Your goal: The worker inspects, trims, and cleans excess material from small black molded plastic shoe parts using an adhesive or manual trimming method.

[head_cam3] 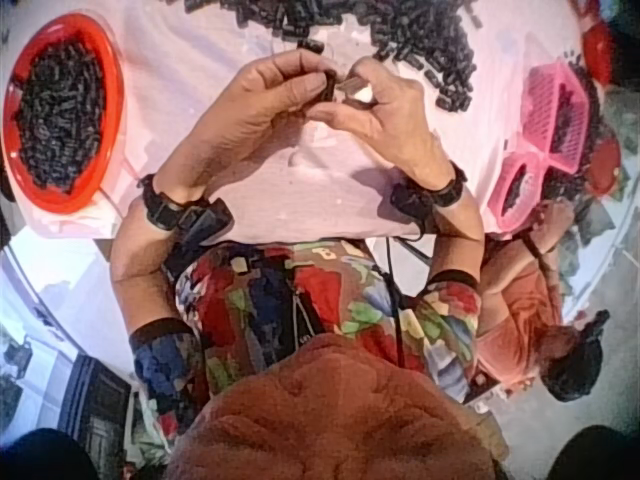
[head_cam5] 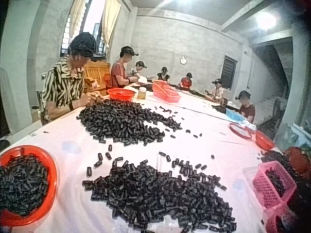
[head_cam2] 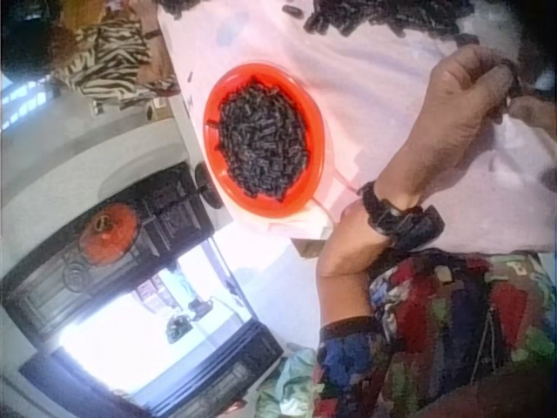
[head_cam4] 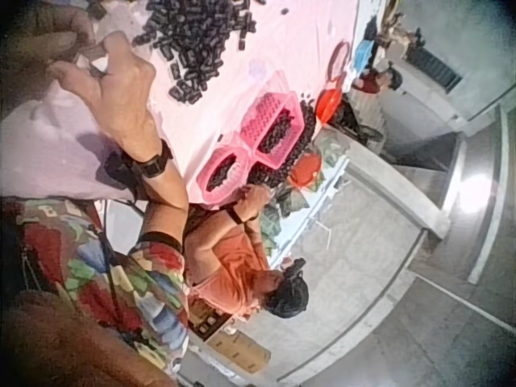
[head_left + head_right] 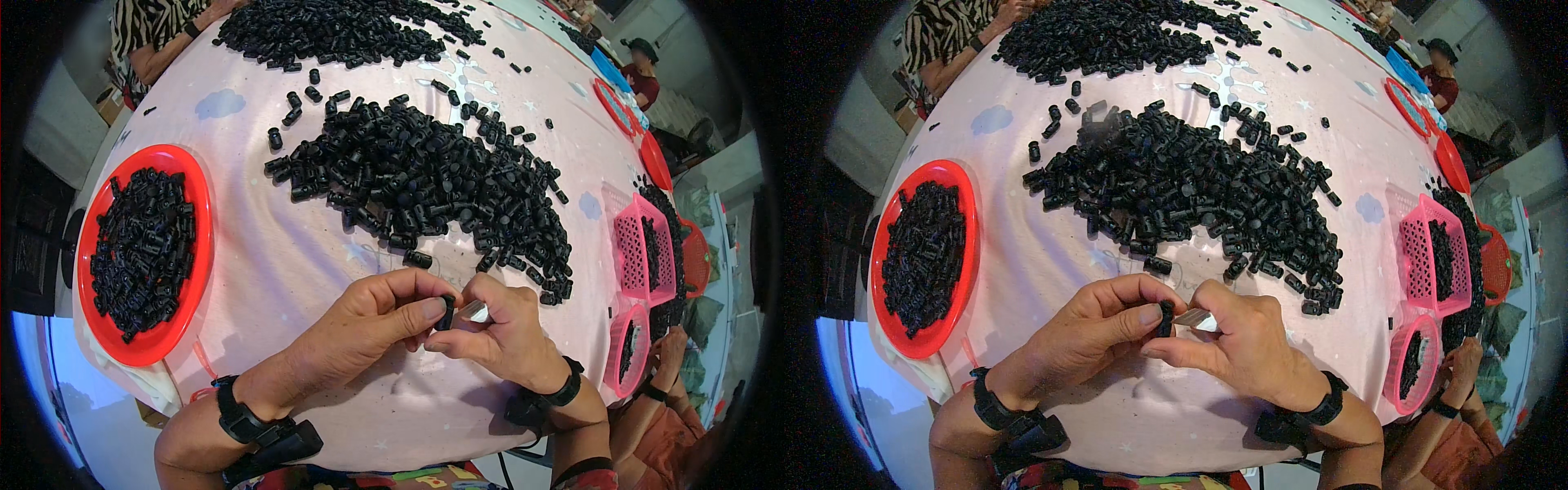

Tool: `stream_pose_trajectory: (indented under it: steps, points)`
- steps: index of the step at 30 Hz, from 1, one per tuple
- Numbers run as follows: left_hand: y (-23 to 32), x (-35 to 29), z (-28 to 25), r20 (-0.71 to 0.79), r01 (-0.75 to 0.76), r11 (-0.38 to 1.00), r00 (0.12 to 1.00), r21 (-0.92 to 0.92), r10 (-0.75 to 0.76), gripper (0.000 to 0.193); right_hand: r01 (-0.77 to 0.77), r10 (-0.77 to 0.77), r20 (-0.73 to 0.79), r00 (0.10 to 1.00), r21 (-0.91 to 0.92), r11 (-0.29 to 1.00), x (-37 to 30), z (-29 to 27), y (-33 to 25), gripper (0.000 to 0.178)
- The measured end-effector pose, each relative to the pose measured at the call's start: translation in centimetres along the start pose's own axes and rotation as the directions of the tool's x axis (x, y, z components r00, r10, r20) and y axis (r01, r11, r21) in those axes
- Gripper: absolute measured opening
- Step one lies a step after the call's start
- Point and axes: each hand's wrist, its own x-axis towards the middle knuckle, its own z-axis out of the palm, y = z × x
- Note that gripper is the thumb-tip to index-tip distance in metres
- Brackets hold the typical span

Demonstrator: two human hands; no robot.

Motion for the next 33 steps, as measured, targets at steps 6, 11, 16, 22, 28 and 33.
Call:
stream_pose_trajectory:
  steps: [6, 11, 16, 22, 28, 33]
  points:
    - [0.09, -0.01, 0.03, -0.013, 0.009, 1.000, 1.000, 0.025, -0.009, 0.024, -0.055, 0.055, 0.010, 0.998, 0.005, 0.998, -0.10, 0.05, 0.09, 0.050]
    - [0.16, -0.01, 0.05, -0.011, 0.016, 1.000, 1.000, 0.027, -0.016, 0.024, -0.068, 0.068, -0.008, 0.998, 0.017, 0.998, -0.19, 0.24, 0.24, 0.050]
    - [0.41, -0.15, 0.25, -0.016, -0.002, 0.998, 1.000, 0.066, 0.003, 0.025, -0.055, 0.054, -0.005, 0.999, -0.024, 0.998, -0.03, 0.12, 0.03, 0.049]
    - [0.55, -0.21, 0.31, -0.023, 0.042, 0.999, 0.999, 0.018, -0.041, 0.026, 0.007, -0.008, -0.017, 1.000, -0.065, 0.998, 0.03, 0.16, 0.13, 0.047]
    - [0.59, -0.22, 0.45, -0.037, 0.039, 0.999, 0.999, 0.008, -0.039, 0.025, 0.003, -0.004, -0.013, 1.000, -0.070, 0.998, 0.01, 0.15, 0.27, 0.047]
    - [0.32, -0.19, 0.52, -0.060, 0.030, 1.000, 0.998, -0.001, -0.030, 0.026, 0.005, -0.005, 0.002, 1.000, -0.081, 0.997, 0.06, 0.17, 0.31, 0.047]
